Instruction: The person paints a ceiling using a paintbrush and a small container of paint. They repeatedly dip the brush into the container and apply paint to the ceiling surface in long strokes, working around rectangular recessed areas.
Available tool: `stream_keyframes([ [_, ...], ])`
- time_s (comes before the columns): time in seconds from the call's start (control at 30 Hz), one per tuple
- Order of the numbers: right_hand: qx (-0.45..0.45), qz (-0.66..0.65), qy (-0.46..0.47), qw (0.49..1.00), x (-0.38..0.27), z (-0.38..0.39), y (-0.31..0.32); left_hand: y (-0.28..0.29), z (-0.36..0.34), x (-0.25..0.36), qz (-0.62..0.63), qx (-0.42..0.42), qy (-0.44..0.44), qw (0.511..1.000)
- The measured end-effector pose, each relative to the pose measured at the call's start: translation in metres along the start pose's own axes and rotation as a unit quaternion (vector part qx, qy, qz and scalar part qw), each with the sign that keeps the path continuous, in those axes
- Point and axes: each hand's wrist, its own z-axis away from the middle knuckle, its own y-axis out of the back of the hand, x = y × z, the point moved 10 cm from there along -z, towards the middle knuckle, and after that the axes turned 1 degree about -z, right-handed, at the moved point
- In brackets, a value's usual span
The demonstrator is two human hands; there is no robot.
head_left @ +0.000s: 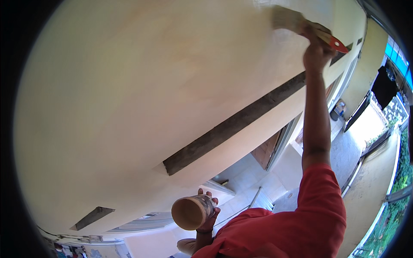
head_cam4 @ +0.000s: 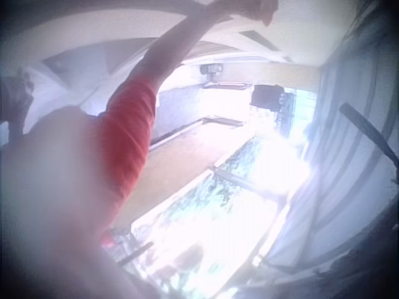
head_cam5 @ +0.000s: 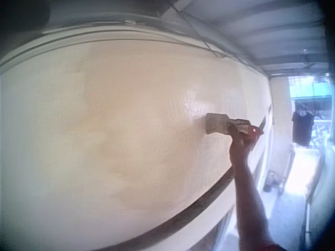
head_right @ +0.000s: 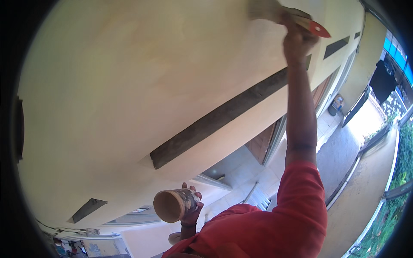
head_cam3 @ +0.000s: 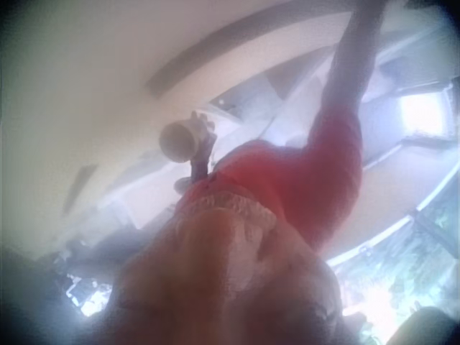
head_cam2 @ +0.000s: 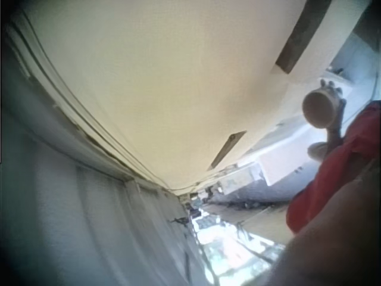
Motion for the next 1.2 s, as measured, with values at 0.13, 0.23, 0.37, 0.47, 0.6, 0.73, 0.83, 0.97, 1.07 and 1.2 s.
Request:
stream_keyframes([
  [0.13,0.069,0.346,0.009,0.935,0.000,-0.026,0.021,0.004,0.012,0.001,0.011,0.006,-0.017,1.000],
  [0.23,-0.017,0.247,0.110,0.963,-0.027,0.030,-0.032,0.013,0.016,0.004,0.011,0.022,-0.019,1.000],
  [0.37,-0.135,0.201,0.182,0.953,-0.159,0.127,-0.125,0.009,0.014,0.003,0.025,0.037,-0.024,0.999],
  [0.47,-0.212,0.042,0.232,0.948,-0.213,0.168,-0.155,0.006,0.010,0.004,0.023,0.028,-0.023,0.999],
  [0.6,-0.306,-0.196,0.153,0.919,-0.224,0.159,-0.165,-0.003,0.004,0.004,0.001,-0.003,-0.009,1.000],
  [0.73,-0.207,-0.192,-0.037,0.959,-0.133,0.074,-0.146,0.001,0.007,0.001,0.010,-0.007,-0.004,1.000],
  [0.83,-0.159,-0.039,0.140,0.976,-0.126,0.018,-0.115,0.002,0.011,0.002,0.011,-0.019,-0.003,1.000],
  [0.97,-0.217,0.089,0.352,0.906,-0.193,0.048,-0.159,0.011,0.019,0.007,0.019,-0.020,-0.009,1.000],
  [1.07,-0.282,0.157,0.387,0.864,-0.189,0.120,-0.181,0.006,0.016,0.006,0.017,-0.033,-0.012,0.999],
  [1.2,-0.304,0.123,0.384,0.863,-0.190,0.198,-0.160,0.007,0.016,0.006,0.016,-0.038,-0.017,0.999],
])
